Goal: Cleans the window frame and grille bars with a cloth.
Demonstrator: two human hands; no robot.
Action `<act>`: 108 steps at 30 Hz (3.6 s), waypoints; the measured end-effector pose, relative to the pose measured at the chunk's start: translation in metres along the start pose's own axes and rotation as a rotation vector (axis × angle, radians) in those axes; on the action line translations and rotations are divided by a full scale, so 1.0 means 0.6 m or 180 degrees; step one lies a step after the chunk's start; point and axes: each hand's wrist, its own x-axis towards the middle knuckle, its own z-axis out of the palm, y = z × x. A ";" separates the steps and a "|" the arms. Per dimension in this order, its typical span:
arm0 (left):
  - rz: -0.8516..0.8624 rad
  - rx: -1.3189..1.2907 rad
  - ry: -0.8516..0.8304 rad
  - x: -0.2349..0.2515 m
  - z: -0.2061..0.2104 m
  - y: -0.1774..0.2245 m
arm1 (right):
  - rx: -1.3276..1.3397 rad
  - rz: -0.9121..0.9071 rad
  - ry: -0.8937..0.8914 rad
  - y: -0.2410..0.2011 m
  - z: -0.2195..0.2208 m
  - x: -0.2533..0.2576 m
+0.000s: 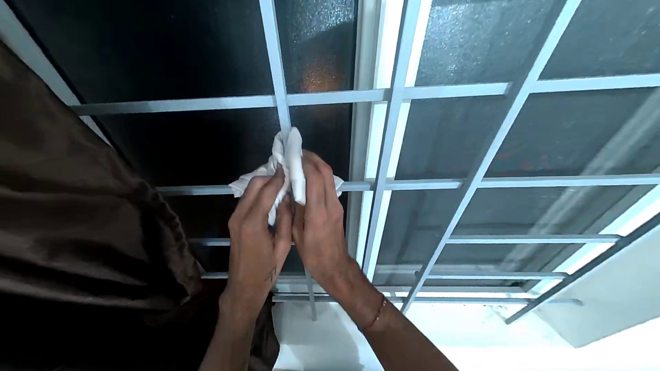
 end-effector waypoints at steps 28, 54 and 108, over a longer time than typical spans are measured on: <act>-0.0215 0.0609 0.0250 -0.039 0.045 0.022 | -0.0328 -0.0538 -0.0358 0.024 -0.059 -0.004; -0.0275 0.0165 -0.0040 0.100 -0.034 -0.090 | -0.1726 -0.0675 -0.1023 0.028 -0.128 0.001; -0.0663 -0.0332 0.0941 0.133 -0.050 -0.100 | -0.0643 0.0201 -0.0254 0.002 -0.117 0.134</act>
